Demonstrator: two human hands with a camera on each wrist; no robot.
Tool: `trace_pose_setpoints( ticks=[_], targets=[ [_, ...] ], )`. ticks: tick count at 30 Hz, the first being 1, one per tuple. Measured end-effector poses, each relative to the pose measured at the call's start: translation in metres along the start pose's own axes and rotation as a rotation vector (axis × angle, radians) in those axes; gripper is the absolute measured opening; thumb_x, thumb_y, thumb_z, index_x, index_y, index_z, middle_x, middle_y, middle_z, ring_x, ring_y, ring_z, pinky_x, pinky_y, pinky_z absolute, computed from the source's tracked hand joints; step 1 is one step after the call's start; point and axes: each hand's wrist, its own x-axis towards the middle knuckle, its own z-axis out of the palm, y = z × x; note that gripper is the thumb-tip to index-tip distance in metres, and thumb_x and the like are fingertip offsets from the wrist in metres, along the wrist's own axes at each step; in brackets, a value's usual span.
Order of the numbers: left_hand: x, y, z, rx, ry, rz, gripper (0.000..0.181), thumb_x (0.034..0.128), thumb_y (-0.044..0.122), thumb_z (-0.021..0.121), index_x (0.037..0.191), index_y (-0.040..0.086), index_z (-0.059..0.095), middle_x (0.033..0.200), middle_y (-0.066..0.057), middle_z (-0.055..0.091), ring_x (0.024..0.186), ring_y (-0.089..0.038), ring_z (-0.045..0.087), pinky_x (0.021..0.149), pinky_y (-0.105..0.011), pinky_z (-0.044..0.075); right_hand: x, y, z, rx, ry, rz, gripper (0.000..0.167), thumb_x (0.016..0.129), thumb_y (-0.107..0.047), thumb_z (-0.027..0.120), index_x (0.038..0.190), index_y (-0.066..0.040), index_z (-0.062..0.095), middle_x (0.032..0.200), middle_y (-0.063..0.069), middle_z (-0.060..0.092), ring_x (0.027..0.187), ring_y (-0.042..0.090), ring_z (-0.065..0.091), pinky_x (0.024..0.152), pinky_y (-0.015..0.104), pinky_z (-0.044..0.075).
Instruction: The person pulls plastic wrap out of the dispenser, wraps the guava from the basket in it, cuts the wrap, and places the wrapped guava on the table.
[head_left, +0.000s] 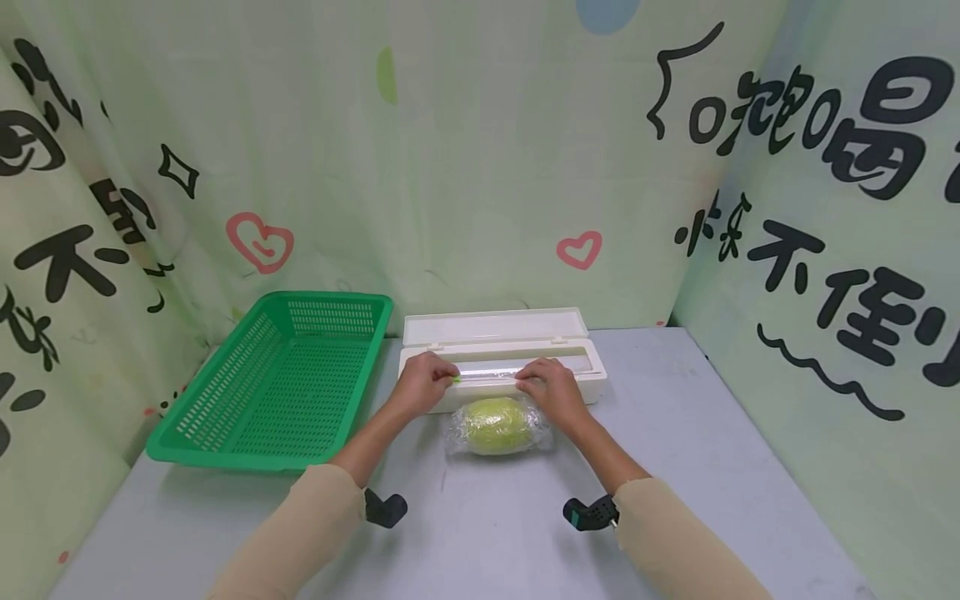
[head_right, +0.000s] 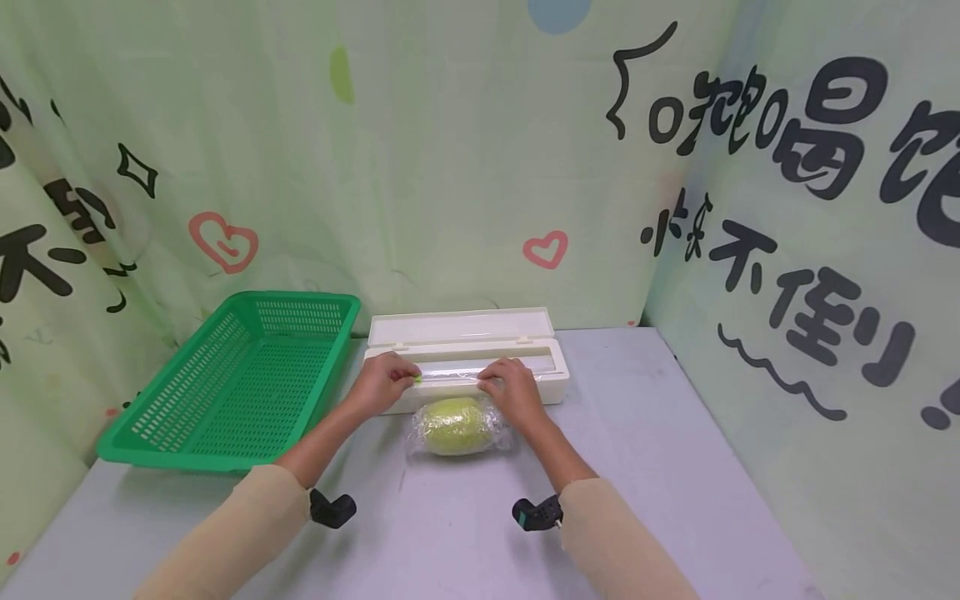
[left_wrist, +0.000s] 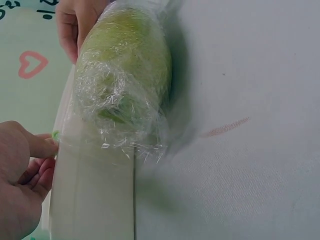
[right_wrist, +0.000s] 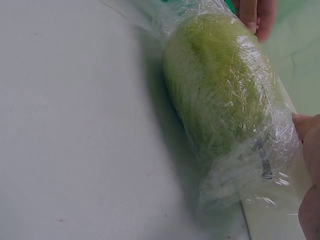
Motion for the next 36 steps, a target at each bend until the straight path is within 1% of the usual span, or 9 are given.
trace_pose_setpoints(
  ticks=[6, 9, 12, 15, 17, 21, 26, 29, 36],
  targets=[
    [0.004, 0.006, 0.008, 0.003, -0.009, -0.026, 0.013, 0.0825, -0.004, 0.068, 0.088, 0.004, 0.077, 0.082, -0.009, 0.068, 0.077, -0.018, 0.06, 0.068, -0.029, 0.051, 0.0, 0.0, 0.002, 0.006, 0.018, -0.01, 0.011, 0.081, -0.006, 0.075, 0.091, -0.004, 0.075, 0.095, 0.009, 0.073, 0.098, 0.028, 0.064, 0.09, 0.044, 0.051],
    [0.01, 0.017, 0.02, -0.003, -0.074, 0.0, 0.013, 0.0844, -0.001, 0.067, 0.092, 0.005, 0.076, 0.085, -0.009, 0.068, 0.079, -0.017, 0.06, 0.069, -0.026, 0.051, -0.002, 0.001, 0.002, 0.01, 0.033, -0.016, 0.011, 0.079, -0.006, 0.076, 0.09, -0.005, 0.075, 0.094, 0.008, 0.073, 0.097, 0.028, 0.064, 0.089, 0.043, 0.05],
    [0.015, 0.029, 0.031, 0.01, -0.145, 0.051, 0.015, 0.0865, 0.001, 0.065, 0.097, 0.004, 0.075, 0.09, -0.009, 0.069, 0.083, -0.018, 0.061, 0.071, -0.025, 0.051, -0.003, -0.002, 0.006, 0.019, 0.002, -0.04, 0.011, 0.081, -0.009, 0.075, 0.092, -0.006, 0.076, 0.096, 0.008, 0.073, 0.098, 0.027, 0.063, 0.088, 0.042, 0.05],
    [0.019, 0.037, 0.039, 0.024, -0.153, 0.07, 0.015, 0.0874, 0.001, 0.065, 0.098, 0.003, 0.075, 0.091, -0.009, 0.069, 0.083, -0.018, 0.061, 0.071, -0.026, 0.051, -0.003, -0.005, 0.007, 0.027, -0.01, -0.052, 0.013, 0.083, -0.011, 0.074, 0.095, -0.005, 0.075, 0.098, 0.008, 0.072, 0.099, 0.027, 0.062, 0.089, 0.041, 0.05],
    [0.022, 0.04, 0.043, 0.016, -0.141, 0.073, 0.014, 0.0869, 0.0, 0.066, 0.097, 0.003, 0.075, 0.091, -0.009, 0.069, 0.082, -0.018, 0.061, 0.07, -0.027, 0.052, -0.003, -0.006, 0.006, 0.021, 0.01, -0.039, 0.014, 0.083, -0.011, 0.074, 0.095, -0.005, 0.075, 0.098, 0.008, 0.072, 0.099, 0.027, 0.062, 0.09, 0.041, 0.05],
    [0.029, 0.045, 0.051, -0.009, -0.156, 0.082, 0.015, 0.0883, 0.003, 0.066, 0.1, 0.004, 0.075, 0.092, -0.009, 0.068, 0.083, -0.018, 0.061, 0.071, -0.027, 0.052, -0.005, -0.003, -0.004, 0.004, 0.041, -0.004, 0.013, 0.081, -0.008, 0.075, 0.093, -0.005, 0.075, 0.097, 0.008, 0.072, 0.1, 0.027, 0.063, 0.091, 0.042, 0.05],
    [0.029, 0.043, 0.045, -0.019, -0.181, 0.081, 0.019, 0.0895, 0.004, 0.065, 0.107, 0.004, 0.073, 0.1, -0.01, 0.068, 0.091, -0.021, 0.063, 0.077, -0.032, 0.055, -0.003, -0.002, -0.006, -0.005, 0.024, -0.02, 0.013, 0.082, -0.009, 0.074, 0.094, -0.005, 0.074, 0.099, 0.009, 0.071, 0.102, 0.028, 0.062, 0.092, 0.043, 0.05],
    [0.026, 0.042, 0.039, -0.018, -0.201, 0.059, 0.024, 0.0882, 0.004, 0.066, 0.111, 0.004, 0.071, 0.105, -0.011, 0.067, 0.097, -0.024, 0.062, 0.083, -0.036, 0.054, -0.001, -0.002, -0.007, -0.019, 0.008, -0.022, 0.014, 0.082, -0.009, 0.075, 0.096, -0.005, 0.074, 0.1, 0.009, 0.071, 0.103, 0.028, 0.062, 0.093, 0.043, 0.049],
    [0.016, 0.032, 0.025, 0.033, -0.18, 0.049, 0.027, 0.0813, 0.001, 0.072, 0.108, 0.004, 0.071, 0.103, -0.009, 0.068, 0.098, -0.025, 0.062, 0.085, -0.037, 0.053, 0.004, -0.007, -0.012, -0.041, -0.039, -0.041, 0.024, 0.081, -0.013, 0.077, 0.103, -0.004, 0.072, 0.104, 0.012, 0.07, 0.102, 0.029, 0.064, 0.09, 0.045, 0.051]
  ],
)
